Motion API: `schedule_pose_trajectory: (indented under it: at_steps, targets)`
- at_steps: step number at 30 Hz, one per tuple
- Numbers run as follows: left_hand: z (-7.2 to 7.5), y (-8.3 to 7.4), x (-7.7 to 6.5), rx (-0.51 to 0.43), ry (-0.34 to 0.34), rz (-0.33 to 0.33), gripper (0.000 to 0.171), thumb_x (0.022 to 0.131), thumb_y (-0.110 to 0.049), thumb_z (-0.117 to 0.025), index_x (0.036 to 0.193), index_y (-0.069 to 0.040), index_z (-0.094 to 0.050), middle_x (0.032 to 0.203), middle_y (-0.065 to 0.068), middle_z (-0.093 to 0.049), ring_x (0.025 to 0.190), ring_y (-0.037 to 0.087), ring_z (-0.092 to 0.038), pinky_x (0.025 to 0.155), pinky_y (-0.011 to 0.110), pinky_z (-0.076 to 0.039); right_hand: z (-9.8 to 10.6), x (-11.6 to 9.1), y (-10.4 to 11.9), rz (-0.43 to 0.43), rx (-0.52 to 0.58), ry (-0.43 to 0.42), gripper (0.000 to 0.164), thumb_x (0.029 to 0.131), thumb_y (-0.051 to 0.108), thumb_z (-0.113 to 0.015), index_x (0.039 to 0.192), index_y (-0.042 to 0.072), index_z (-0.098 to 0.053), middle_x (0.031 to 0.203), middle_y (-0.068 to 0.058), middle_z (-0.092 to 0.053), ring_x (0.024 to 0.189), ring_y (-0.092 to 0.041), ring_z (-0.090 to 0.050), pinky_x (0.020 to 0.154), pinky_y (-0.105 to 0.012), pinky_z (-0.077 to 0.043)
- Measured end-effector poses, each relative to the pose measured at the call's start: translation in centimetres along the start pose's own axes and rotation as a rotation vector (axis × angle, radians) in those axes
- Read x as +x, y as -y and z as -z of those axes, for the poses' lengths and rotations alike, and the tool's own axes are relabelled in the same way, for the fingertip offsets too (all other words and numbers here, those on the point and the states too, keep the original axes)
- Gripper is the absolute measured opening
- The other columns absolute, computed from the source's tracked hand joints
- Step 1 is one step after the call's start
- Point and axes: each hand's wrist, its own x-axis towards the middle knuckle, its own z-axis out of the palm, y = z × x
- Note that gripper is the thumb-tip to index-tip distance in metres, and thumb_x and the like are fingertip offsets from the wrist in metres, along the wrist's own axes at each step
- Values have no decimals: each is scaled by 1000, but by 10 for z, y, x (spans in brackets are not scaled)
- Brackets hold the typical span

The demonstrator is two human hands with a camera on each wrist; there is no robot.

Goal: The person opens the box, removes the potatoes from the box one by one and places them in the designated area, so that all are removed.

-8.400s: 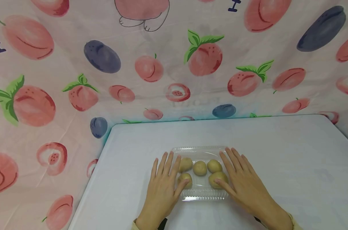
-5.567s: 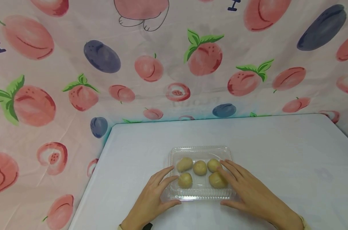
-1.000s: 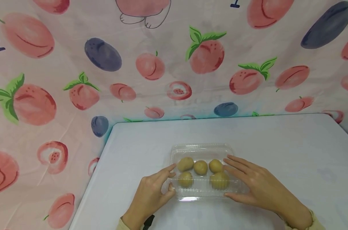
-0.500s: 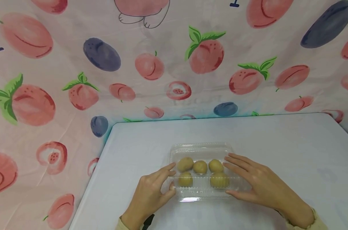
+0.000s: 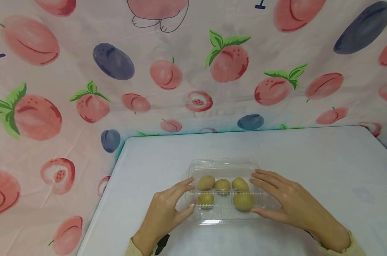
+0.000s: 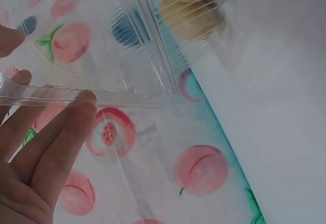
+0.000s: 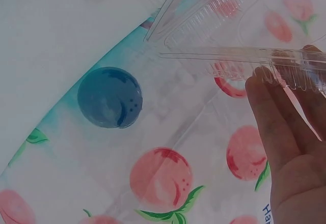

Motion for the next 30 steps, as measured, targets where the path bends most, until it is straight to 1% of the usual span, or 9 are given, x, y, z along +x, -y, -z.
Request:
schedule_pose_trajectory:
  at_steps: [3,4,8,12,17,20,24,27,30]
  targets:
    - [1,1,1,-14,5,19,40,77,-17,-84,113,-11,-69,130,2,-67,101,15,-72,79,29,-61,1,1,-1,13,9,-18,66,80,58,-76,124,10,-68,132,-6,-63,120,-24,-61,112,-9,-29]
    - [2,2,1,-18,7,26,40,77,-17,-85,113,-11,-69,130,1,-66,102,15,-71,80,29,-61,1,1,-1,2,16,-6,66,79,57,-77,124,10,-68,133,-6,-63,120,-24,-60,113,-8,-25]
    - [3,5,3,-30,0,41,44,75,-19,-88,114,-11,-69,132,0,-66,103,15,-71,82,31,-61,3,1,-2,-28,19,23,67,74,52,-82,124,8,-68,133,-6,-63,121,-23,-60,112,-7,-22]
    - [4,7,5,-49,-4,49,46,75,-23,-88,115,-11,-69,132,0,-66,102,15,-71,84,31,-61,4,0,-3,-48,13,35,70,75,52,-82,127,9,-66,133,-6,-63,121,-22,-60,111,-7,-22]
    - [5,9,6,-84,-1,63,47,80,-32,-85,119,-12,-68,133,1,-65,107,16,-70,87,31,-59,5,1,-5,-42,30,12,71,77,51,-81,130,8,-64,132,-6,-63,118,-21,-61,110,-7,-25]
    - [5,10,7,-102,-6,70,49,81,-36,-83,121,-14,-68,133,1,-65,109,17,-69,88,33,-59,6,2,-6,-32,35,-18,69,80,52,-79,130,7,-63,130,-6,-63,114,-22,-62,109,-7,-28]
    - [5,11,8,-118,-14,84,52,81,-39,-82,124,-14,-67,133,0,-65,112,18,-68,90,34,-58,6,3,-7,-46,26,-19,68,85,56,-72,132,8,-62,132,-5,-62,114,-22,-63,108,-6,-28]
    - [4,12,9,-130,-21,93,54,80,-38,-83,125,-14,-67,133,-1,-65,114,17,-67,92,33,-58,7,2,-7,-80,35,3,68,84,52,-75,135,9,-59,134,-4,-61,117,-21,-61,109,-6,-25]
    - [3,14,10,-145,-36,94,56,79,-36,-84,126,-13,-66,132,-2,-65,115,16,-66,92,33,-58,8,1,-8,-110,39,8,71,80,44,-82,136,8,-58,135,-4,-61,118,-21,-60,110,-4,-23]
